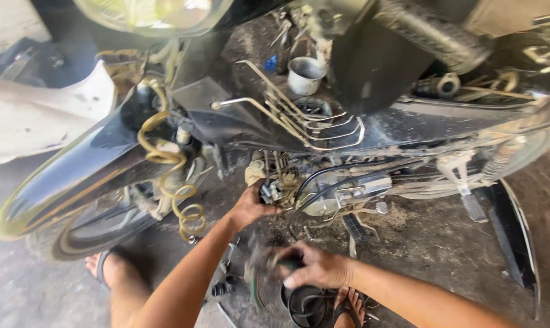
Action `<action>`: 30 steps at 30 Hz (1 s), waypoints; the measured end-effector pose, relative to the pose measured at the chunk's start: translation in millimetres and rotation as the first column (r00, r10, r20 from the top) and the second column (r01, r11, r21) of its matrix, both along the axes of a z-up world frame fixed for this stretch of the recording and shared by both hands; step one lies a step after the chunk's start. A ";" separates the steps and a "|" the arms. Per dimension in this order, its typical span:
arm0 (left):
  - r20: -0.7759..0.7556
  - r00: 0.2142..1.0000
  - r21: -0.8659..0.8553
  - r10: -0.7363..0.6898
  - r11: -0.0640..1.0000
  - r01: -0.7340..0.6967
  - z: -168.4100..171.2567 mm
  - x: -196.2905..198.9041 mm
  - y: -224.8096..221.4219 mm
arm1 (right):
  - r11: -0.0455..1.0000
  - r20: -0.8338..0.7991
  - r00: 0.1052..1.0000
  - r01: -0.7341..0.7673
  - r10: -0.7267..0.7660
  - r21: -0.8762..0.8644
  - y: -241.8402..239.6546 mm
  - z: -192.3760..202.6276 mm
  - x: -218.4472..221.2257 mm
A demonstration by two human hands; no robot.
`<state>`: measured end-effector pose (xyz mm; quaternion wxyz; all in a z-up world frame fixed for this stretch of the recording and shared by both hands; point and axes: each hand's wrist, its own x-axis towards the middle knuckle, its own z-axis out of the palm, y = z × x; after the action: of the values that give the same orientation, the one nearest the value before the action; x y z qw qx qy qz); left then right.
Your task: The person works on the carburetor of a scooter, holding the component and fitting it against the engine intake by hand. They use pliers and a screwdriver to loosen and tighten fasteners, reposition the carburetor, and press it into place on the motorcycle body.
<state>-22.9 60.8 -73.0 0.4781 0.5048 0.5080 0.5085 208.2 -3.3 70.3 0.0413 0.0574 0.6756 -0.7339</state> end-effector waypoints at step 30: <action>-0.064 0.996 0.281 -0.059 0.957 0.075 -5.3 7.0 -3.9 | 0.134 0.198 0.575 0.483 -0.794 -0.865 -24.2 -73.2 -92.4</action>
<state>-16.0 57.0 -78.3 0.4037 0.5988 0.4256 0.5453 115.8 -27.5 -2.8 -0.3651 0.1996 0.1157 -0.9019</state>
